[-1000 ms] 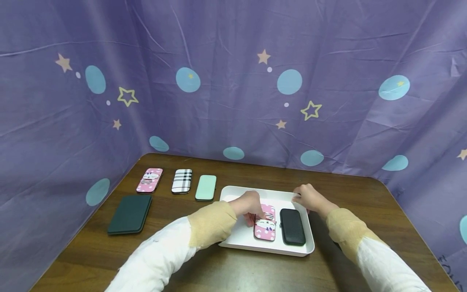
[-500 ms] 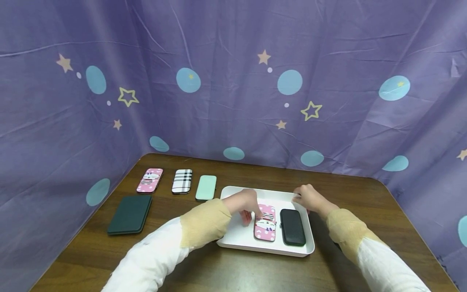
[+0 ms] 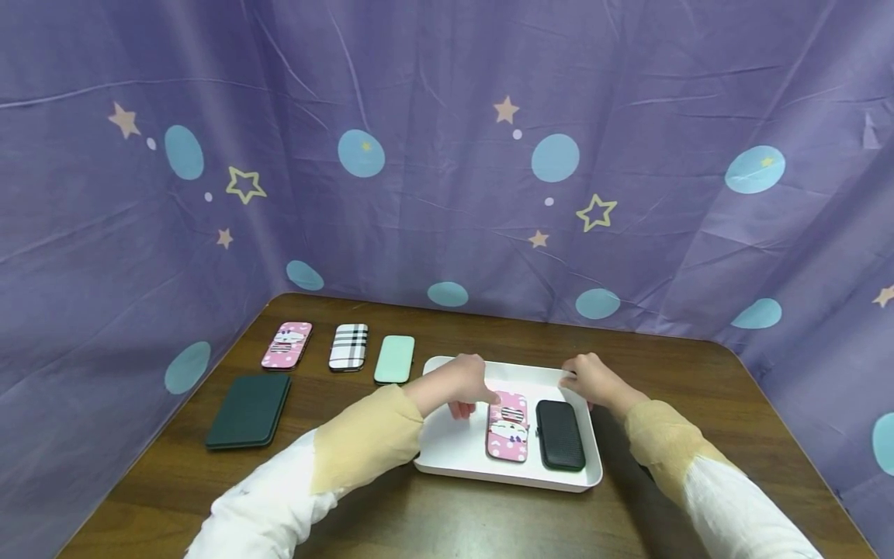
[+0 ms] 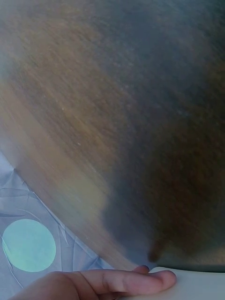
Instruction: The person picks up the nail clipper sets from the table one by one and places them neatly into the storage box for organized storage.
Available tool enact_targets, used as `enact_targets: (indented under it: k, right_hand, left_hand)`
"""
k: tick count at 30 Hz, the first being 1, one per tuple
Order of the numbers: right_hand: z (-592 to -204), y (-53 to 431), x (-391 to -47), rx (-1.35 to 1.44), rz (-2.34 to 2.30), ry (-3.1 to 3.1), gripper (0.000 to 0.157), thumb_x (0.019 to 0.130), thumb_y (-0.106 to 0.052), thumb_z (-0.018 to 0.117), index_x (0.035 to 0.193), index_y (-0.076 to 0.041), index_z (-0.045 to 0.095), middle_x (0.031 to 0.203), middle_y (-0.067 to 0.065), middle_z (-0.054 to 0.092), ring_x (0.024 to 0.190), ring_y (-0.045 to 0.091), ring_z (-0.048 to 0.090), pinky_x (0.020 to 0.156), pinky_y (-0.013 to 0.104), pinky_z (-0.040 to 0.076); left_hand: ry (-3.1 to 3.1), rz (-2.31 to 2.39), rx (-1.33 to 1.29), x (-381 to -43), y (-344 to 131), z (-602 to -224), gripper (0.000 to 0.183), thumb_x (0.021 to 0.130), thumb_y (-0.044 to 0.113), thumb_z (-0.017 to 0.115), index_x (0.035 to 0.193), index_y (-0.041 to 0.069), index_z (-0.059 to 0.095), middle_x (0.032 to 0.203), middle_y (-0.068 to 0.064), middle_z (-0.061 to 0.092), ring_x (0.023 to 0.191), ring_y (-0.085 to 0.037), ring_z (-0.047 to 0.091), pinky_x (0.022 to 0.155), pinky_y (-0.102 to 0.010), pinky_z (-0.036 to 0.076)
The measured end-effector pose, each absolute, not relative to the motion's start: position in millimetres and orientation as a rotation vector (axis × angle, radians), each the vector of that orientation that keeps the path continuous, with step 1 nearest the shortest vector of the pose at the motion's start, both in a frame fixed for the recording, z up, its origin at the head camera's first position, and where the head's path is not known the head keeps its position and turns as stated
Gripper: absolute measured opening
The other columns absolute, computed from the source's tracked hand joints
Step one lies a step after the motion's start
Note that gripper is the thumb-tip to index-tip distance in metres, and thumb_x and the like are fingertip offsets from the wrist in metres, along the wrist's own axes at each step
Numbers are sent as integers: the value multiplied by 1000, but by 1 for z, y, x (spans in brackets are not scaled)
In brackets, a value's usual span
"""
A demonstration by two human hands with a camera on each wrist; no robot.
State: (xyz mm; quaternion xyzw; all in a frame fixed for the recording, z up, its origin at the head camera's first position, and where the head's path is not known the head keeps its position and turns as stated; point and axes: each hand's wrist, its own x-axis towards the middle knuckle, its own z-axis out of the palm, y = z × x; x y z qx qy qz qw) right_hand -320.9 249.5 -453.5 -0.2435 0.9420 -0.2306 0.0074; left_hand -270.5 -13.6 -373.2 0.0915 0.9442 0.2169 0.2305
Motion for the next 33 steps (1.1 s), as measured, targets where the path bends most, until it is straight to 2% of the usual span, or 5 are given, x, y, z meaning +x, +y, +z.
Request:
enact_targets:
  k: [9,16,21,25,33]
  right_hand:
    - [-451,249,-319,-765,-715,2939,20,84,-2,66,68,-5,56,62,6,59,32,6,48,33,22,42]
    - [-450,247,-318,-756,-704,2954,21,83,-2,67,66,-6,56,59,5,58,31,5,47,33,22,42]
    - [-450,246,-319,-737,-691,2956,19,84,-2,67,68,-6,58,64,6,61,32,5,48,33,22,42]
    - [-451,247,-319,-732,-706,2948,18,84,-2,67,69,-6,58,64,6,61,32,6,48,32,23,42]
    - [-450,247,-319,-737,-699,2966,16,83,-3,68,69,-5,59,63,7,61,31,5,48,32,22,42]
  left_hand:
    - [2698,668,394,-259,-31,-364,30,86,35,69,73,8,62,63,-5,63,59,-21,66,50,-29,53]
    - [2783,646,627,-254,-43,-368,26,87,36,66,76,12,64,65,5,57,60,-10,51,53,-23,41]
    - [2804,681,788,-248,-52,-370,22,89,31,65,89,9,66,76,3,62,71,-10,56,65,-25,46]
    - [2818,734,841,-243,-58,-371,27,89,28,65,105,6,64,93,-5,67,87,-17,62,74,-29,49]
    - [2920,840,896,-235,-74,-375,31,89,27,65,113,6,61,108,-9,66,98,-23,62,82,-36,50]
